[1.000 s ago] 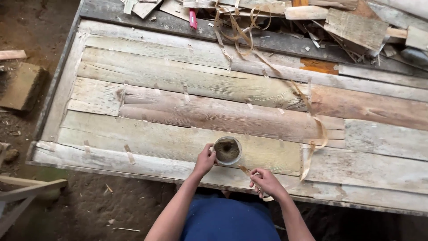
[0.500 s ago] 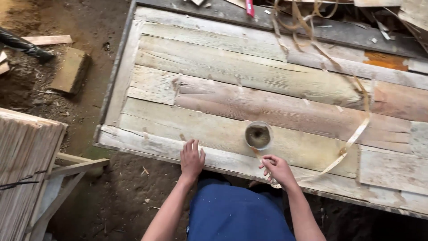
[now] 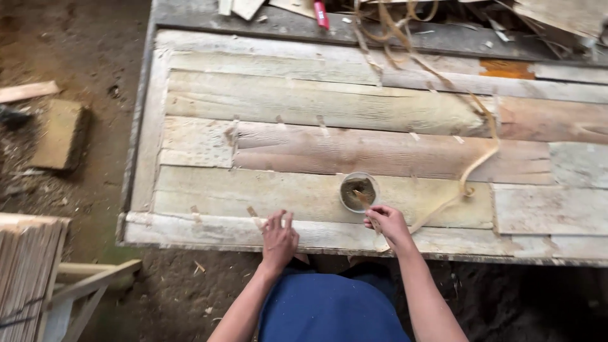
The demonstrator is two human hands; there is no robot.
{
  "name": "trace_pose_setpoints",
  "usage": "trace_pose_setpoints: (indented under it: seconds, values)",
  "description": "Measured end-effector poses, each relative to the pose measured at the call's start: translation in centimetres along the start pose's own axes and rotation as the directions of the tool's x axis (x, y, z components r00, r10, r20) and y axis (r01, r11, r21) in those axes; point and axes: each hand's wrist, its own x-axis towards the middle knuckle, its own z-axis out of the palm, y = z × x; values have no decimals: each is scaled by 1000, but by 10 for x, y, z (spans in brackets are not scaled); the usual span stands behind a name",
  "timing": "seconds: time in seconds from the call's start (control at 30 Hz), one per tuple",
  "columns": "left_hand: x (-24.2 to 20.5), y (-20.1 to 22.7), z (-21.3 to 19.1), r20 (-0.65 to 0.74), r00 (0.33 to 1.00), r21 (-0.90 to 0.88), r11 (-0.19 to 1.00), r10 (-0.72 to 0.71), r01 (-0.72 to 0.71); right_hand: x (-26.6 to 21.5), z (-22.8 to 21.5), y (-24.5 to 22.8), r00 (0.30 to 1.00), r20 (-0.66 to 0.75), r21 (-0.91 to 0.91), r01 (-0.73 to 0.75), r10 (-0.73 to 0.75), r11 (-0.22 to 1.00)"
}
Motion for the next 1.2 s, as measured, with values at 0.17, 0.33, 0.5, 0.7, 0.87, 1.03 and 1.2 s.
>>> trace_pose_setpoints:
  seconds: [0.17, 0.33, 0.5, 0.7, 0.87, 1.03, 1.2]
  values:
    - [52, 66, 17, 150, 928, -357, 894, 342, -272, 13, 11, -24, 999, -43, -45, -17, 15, 999]
    - [88, 116, -23, 297, 842, -460, 840, 450, -287, 28, 23, -39, 991, -119, -391, -104, 62, 914]
    - [110, 131, -43, 557, 726, -422, 890, 404, -172, 58, 24, -29, 989, -136, -629, -131, 58, 766]
    - [125, 138, -37, 629, 683, -381, 913, 372, -147, 65, 33, -34, 990, -132, -749, -126, 40, 651]
    - [126, 135, -13, 629, 695, -322, 931, 347, -174, 73, 37, -29, 991, -120, -837, -129, 50, 531]
    - [123, 137, 17, 583, 748, -241, 947, 317, -213, 77, 35, -30, 992, -116, -848, -126, 53, 515]
    - [123, 141, 6, 590, 758, -205, 960, 278, -193, 63, 26, -35, 991, -110, -778, -137, 82, 613]
